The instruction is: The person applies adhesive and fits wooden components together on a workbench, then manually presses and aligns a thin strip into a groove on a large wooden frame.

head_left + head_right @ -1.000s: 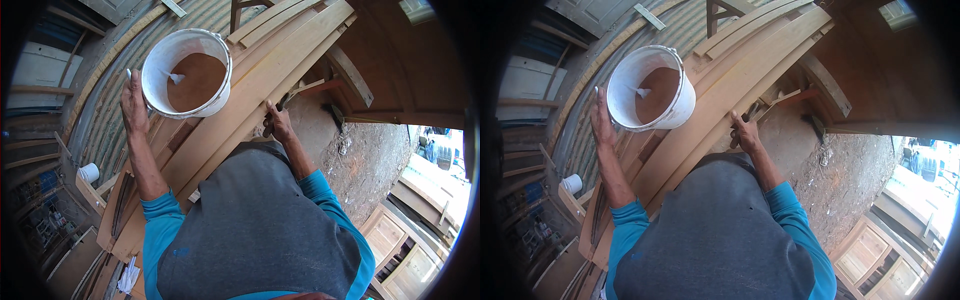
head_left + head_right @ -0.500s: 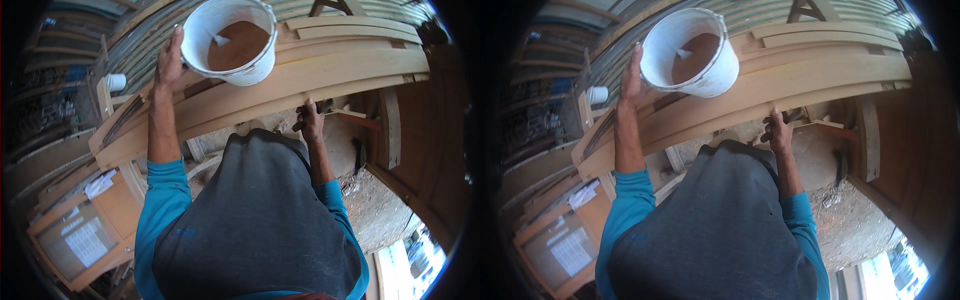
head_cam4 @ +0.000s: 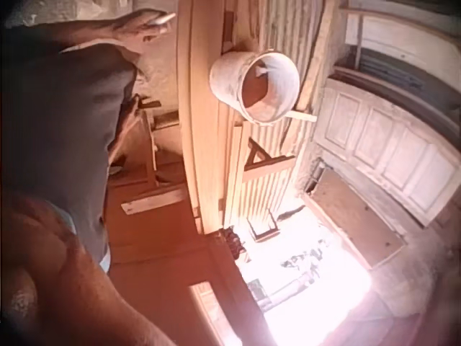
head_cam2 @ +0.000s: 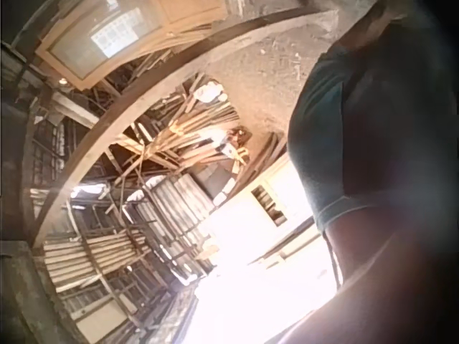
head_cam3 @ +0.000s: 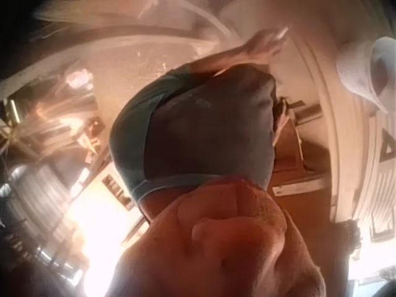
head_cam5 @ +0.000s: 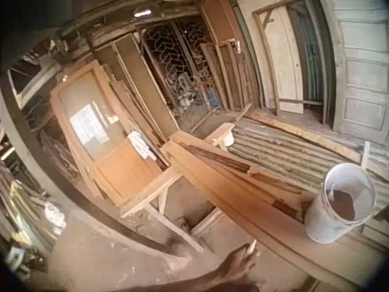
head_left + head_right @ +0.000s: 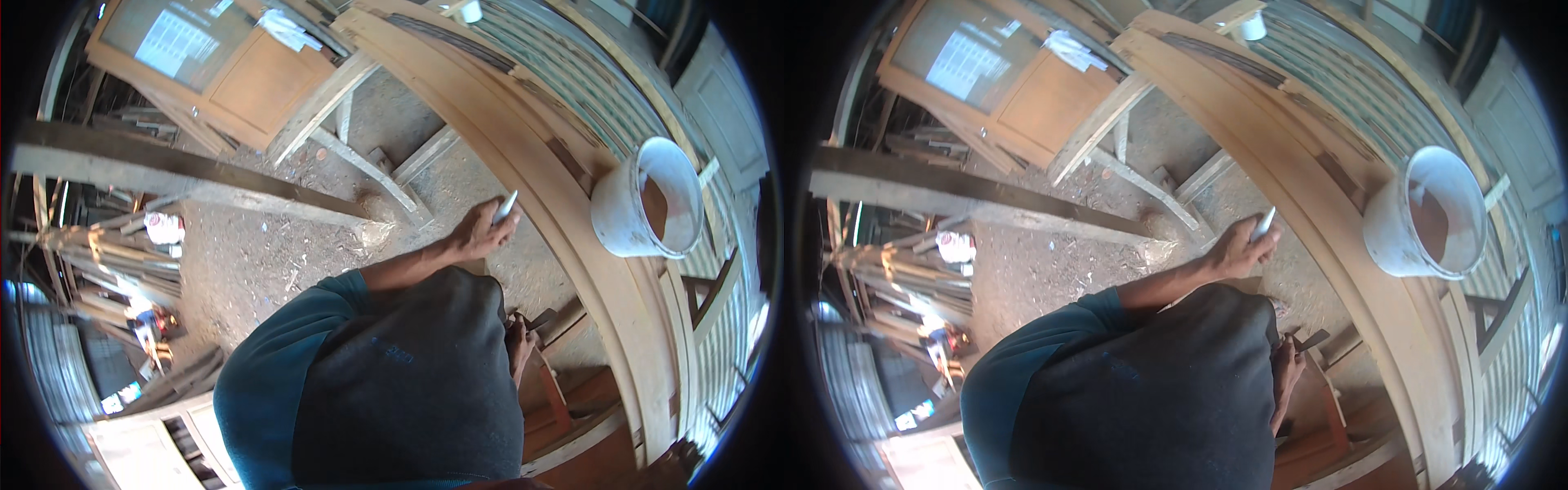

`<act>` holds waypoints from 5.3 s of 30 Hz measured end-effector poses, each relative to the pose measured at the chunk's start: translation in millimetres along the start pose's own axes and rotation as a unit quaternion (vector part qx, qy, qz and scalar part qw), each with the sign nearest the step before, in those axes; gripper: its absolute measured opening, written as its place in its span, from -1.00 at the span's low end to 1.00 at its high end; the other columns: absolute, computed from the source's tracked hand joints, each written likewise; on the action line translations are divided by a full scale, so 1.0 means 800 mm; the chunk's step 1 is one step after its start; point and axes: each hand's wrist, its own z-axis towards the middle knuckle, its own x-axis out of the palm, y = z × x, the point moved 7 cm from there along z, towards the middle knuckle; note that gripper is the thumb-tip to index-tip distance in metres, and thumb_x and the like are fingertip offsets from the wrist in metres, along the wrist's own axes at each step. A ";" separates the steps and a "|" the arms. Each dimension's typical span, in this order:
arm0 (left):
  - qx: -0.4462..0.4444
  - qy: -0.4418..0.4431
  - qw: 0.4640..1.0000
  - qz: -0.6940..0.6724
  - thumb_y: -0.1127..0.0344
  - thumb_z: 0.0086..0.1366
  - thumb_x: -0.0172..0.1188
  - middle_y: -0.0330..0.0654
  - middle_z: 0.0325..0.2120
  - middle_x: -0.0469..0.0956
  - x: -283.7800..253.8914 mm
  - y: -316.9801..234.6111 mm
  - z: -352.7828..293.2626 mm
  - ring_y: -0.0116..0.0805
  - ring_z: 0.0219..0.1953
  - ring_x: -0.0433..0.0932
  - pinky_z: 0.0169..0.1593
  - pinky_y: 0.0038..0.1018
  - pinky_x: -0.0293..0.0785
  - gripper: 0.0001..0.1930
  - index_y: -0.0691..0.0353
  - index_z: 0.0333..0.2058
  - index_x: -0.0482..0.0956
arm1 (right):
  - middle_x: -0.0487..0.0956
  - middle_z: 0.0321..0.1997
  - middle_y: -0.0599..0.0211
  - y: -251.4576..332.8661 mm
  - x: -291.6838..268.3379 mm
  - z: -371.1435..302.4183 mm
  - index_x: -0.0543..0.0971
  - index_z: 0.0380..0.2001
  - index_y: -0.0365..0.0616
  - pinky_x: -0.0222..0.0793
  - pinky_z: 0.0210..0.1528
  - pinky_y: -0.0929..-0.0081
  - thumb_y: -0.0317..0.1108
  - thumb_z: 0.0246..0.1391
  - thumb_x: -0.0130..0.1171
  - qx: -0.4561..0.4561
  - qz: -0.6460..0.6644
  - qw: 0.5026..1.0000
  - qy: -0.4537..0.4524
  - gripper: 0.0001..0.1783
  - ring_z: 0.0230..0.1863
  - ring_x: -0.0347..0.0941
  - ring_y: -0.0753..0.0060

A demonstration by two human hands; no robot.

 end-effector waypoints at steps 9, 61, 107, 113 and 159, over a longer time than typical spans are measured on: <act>0.128 -0.047 0.983 0.121 0.23 0.53 0.09 0.05 -0.14 0.57 -0.026 0.016 -0.187 -0.05 -0.09 0.61 -0.01 -0.20 0.54 -0.74 0.28 0.02 0.49 | 0.49 -0.29 0.27 0.091 -0.013 -0.015 0.45 0.18 -0.35 0.30 -0.44 0.47 -0.11 0.41 0.03 -0.432 -0.138 0.891 -0.020 -0.49 -0.43 0.36 0.46; -0.139 -0.337 0.923 0.120 0.03 0.48 0.14 0.06 0.03 0.59 0.063 0.140 -0.559 0.06 0.06 0.61 0.09 -0.11 0.53 -0.59 0.09 0.17 0.52 | 0.67 -0.09 -0.03 0.249 -0.284 0.070 0.56 0.17 -0.32 0.47 -0.05 0.06 -0.22 0.45 -0.08 -0.657 -0.521 0.510 -0.194 -0.54 -0.07 0.55 -0.01; 0.095 -0.178 0.963 0.180 0.28 0.46 0.21 0.02 -0.11 0.55 -0.149 0.024 -0.092 -0.06 -0.12 0.60 -0.02 -0.27 0.54 -0.68 0.21 0.12 0.57 | 0.59 -0.25 -0.03 0.313 -0.175 0.039 0.65 -0.01 -0.25 0.40 -0.10 -0.02 -0.26 0.31 0.13 -0.391 -0.465 0.727 -0.318 -0.67 -0.19 0.54 -0.09; 0.153 -0.205 0.945 0.202 0.27 0.43 0.26 -0.06 -0.15 0.52 -0.147 -0.043 0.034 -0.18 -0.21 0.58 -0.14 -0.33 0.54 -0.69 0.19 0.09 0.59 | 0.62 -0.20 0.05 0.311 -0.169 0.044 0.65 0.01 -0.18 0.40 -0.05 0.04 -0.30 0.27 0.17 -0.402 -0.421 0.737 -0.344 -0.69 -0.12 0.56 -0.04; 0.226 0.085 0.947 0.212 0.45 0.23 0.42 -0.14 -0.16 0.48 -0.186 -0.027 0.361 -0.27 -0.15 0.54 -0.07 -0.37 0.52 -0.59 0.19 0.07 0.62 | 0.71 -0.15 0.17 0.518 -0.065 -0.129 0.65 0.03 -0.25 0.55 -0.15 0.38 -0.40 0.30 0.21 -0.450 -0.362 0.569 -0.586 -0.72 -0.22 0.66 0.38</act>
